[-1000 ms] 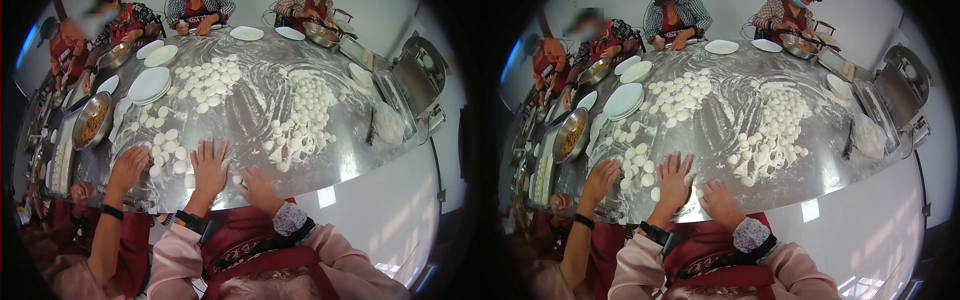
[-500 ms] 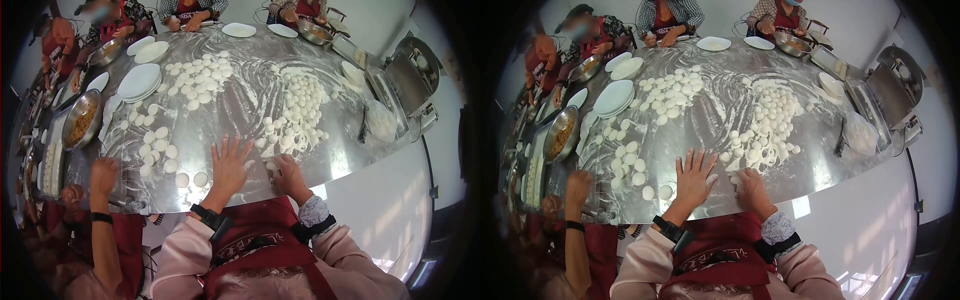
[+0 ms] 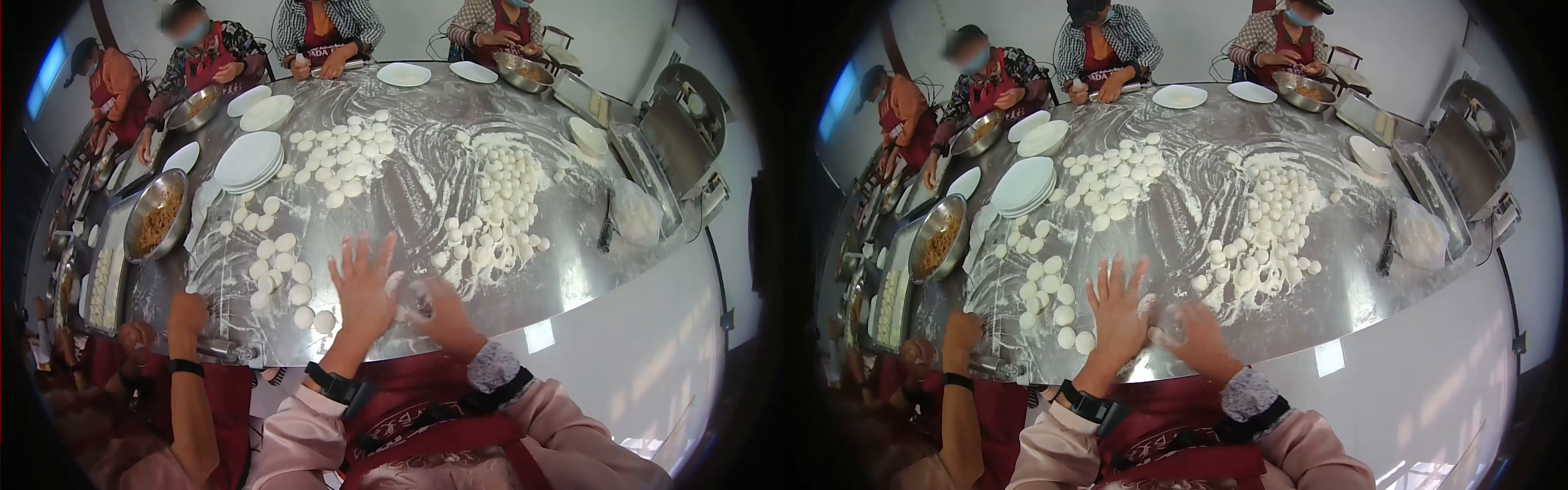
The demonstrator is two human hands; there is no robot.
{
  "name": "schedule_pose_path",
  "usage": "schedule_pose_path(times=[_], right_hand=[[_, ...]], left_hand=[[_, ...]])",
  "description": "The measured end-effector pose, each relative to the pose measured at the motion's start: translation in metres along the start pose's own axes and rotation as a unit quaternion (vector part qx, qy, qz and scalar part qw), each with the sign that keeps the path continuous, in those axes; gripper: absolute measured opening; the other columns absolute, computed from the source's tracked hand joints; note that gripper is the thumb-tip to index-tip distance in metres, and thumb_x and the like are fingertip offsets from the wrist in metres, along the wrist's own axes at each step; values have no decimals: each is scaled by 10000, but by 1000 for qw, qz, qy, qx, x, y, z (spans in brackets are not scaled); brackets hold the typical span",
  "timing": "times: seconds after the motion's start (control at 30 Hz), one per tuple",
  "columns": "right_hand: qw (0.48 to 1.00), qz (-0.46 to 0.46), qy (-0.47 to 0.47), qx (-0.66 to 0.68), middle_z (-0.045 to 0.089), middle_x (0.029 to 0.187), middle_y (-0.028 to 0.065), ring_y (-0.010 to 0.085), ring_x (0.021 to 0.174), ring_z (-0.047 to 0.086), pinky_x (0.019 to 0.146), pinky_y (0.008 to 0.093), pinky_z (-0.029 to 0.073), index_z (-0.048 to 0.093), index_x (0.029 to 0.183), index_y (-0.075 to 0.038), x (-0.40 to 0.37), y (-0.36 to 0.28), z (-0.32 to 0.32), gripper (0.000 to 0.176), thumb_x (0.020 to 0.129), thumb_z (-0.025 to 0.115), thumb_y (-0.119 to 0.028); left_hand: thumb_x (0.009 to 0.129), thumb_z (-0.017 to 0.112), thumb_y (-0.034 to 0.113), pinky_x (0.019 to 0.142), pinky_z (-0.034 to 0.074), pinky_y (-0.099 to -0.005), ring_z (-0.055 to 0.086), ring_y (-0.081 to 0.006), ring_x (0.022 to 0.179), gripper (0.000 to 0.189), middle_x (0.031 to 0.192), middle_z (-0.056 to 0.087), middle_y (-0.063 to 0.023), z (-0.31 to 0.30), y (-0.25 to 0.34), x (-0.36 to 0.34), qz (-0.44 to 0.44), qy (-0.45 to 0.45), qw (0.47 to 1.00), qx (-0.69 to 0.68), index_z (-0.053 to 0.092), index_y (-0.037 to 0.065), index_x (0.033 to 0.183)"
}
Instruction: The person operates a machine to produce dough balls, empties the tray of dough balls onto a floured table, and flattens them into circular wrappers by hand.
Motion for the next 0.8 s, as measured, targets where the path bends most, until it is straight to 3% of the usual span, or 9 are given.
schedule_pose_path(times=[0.03, 0.1, 0.17, 0.23, 0.33, 0.5, 0.63, 0.7, 0.8], right_hand=[[1000, 2, -4, -3, 587, 1028, 177, 381, 1001, 560, 896, 460, 460, 607, 1069, -33, 2, 8, -6, 376, 753, 733, -191], [993, 29, 105, -38, 598, 1052, 194, 399, 1016, 560, 898, 473, 461, 595, 1117, -14, 12, 29, -30, 374, 770, 697, -107], [993, 2, 104, -55, 601, 1046, 200, 409, 1017, 558, 900, 477, 460, 588, 1121, -4, 27, 34, -37, 364, 776, 676, -75], [991, -27, 110, -68, 604, 1039, 206, 420, 1018, 555, 903, 482, 459, 582, 1125, 5, 39, 38, -37, 356, 781, 655, -44], [988, -67, 45, -128, 611, 1032, 207, 425, 1028, 556, 897, 484, 464, 578, 1129, 13, 42, 44, -25, 346, 791, 633, -31], [997, 23, -59, -53, 612, 1026, 203, 415, 1042, 563, 899, 483, 466, 603, 1135, -41, 16, 18, -11, 363, 802, 710, -141], [988, 50, -112, -95, 610, 1038, 194, 403, 1052, 568, 906, 479, 464, 611, 1173, -68, 6, 7, -4, 418, 794, 742, -184], [996, -3, -79, -32, 604, 1056, 182, 395, 1057, 570, 917, 472, 465, 613, 1210, -74, 6, -3, -16, 465, 783, 758, -185], [991, -63, -121, -17, 599, 1078, 175, 390, 1050, 569, 930, 468, 462, 618, 1208, -71, 6, 8, -12, 478, 771, 773, -187]], left_hand=[[934, 594, 321, 1140, 115, -649, 195, -424, 1461, 648, 1564, 289, -177, -9, 14, 4, 22, 36, 999, -32, 348, 235, 1528], [931, 596, 328, 1142, 108, -650, 190, -430, 1461, 677, 1570, 271, -192, 8, 32, 4, 46, 36, 997, -45, 324, 207, 1539], [934, 588, 337, 1145, 106, -645, 193, -418, 1464, 680, 1582, 258, -181, 57, 35, -6, 76, -40, 995, -42, 319, 184, 1540], [936, 581, 349, 1148, 113, -637, 206, -397, 1466, 680, 1595, 253, -150, 67, 31, -1, 46, -19, 998, -32, 318, 172, 1538], [937, 579, 355, 1146, 130, -632, 218, -383, 1465, 675, 1590, 275, -135, 68, 21, -4, 67, -24, 997, -5, 327, 159, 1532], [942, 578, 350, 1138, 154, -628, 257, -401, 1443, 600, 1541, 355, -161, 47, -22, -21, 35, -32, 998, 36, 407, 189, 1494], [949, 570, 341, 1127, 178, -625, 293, -412, 1420, 541, 1516, 384, -174, 35, -30, -22, 16, -18, 999, 37, 454, 218, 1464], [949, 572, 341, 1126, 184, -622, 299, -412, 1416, 534, 1509, 392, -174, 35, -29, -21, 16, -12, 999, 38, 461, 223, 1458], [949, 572, 341, 1125, 191, -617, 306, -412, 1411, 525, 1497, 406, -174, 35, -30, -24, 16, -3, 999, 41, 469, 227, 1452]])
Point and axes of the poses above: each hand's wrist, its own x-axis towards the middle knuckle, its own z-axis out of the palm, y = z × x, the point moved 4 cm from there along x, towards the middle knuckle
